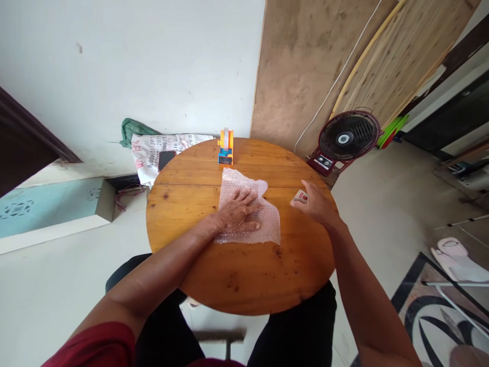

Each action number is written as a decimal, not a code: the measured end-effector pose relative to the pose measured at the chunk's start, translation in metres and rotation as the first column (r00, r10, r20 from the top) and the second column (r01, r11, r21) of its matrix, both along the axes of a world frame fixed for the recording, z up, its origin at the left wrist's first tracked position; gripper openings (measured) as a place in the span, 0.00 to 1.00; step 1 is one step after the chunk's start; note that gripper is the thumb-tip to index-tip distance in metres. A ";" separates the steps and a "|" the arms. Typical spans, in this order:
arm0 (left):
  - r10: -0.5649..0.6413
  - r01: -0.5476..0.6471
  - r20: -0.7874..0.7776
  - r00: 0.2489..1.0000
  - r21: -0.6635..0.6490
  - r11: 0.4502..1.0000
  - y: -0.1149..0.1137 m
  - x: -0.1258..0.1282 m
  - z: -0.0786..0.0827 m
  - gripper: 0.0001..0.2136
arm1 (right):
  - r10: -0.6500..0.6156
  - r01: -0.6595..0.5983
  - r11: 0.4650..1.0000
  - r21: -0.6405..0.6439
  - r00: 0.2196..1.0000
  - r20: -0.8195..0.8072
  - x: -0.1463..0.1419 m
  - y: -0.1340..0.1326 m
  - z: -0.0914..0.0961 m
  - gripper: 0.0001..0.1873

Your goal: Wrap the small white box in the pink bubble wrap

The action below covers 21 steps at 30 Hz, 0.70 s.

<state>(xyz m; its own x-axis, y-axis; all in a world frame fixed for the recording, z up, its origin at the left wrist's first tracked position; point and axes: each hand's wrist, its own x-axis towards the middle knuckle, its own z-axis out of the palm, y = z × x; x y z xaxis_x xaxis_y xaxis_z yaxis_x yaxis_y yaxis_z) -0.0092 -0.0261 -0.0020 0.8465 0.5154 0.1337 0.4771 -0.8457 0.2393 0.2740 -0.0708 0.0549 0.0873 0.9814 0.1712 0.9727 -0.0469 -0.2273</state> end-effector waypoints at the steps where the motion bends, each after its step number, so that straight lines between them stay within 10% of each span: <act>1: -0.002 0.002 0.003 1.000 -0.003 1.000 0.000 0.000 0.000 0.34 | -0.034 0.034 0.998 -0.060 0.999 0.004 0.005 -0.003 -0.002 0.42; 8: 0.003 -0.003 0.022 1.000 -0.002 1.000 -0.001 -0.001 -0.001 0.34 | -0.172 0.162 0.985 -0.058 0.926 -0.336 0.002 -0.029 0.006 0.26; 12: -0.005 0.005 0.011 1.000 -0.010 1.000 0.000 0.000 0.001 0.33 | 0.051 -0.281 0.948 -0.150 0.599 -0.799 -0.039 -0.058 0.028 0.25; 17: 0.009 -0.013 -0.097 0.995 -0.045 0.999 -0.001 0.001 0.008 0.29 | 0.181 -0.724 0.674 -0.145 0.352 -0.918 -0.115 -0.059 0.026 0.28; 21: 0.126 -0.123 0.048 0.991 -0.065 0.990 -0.005 0.002 0.008 0.24 | 0.203 -0.644 0.763 -0.053 0.316 -0.927 -0.139 -0.024 0.005 0.24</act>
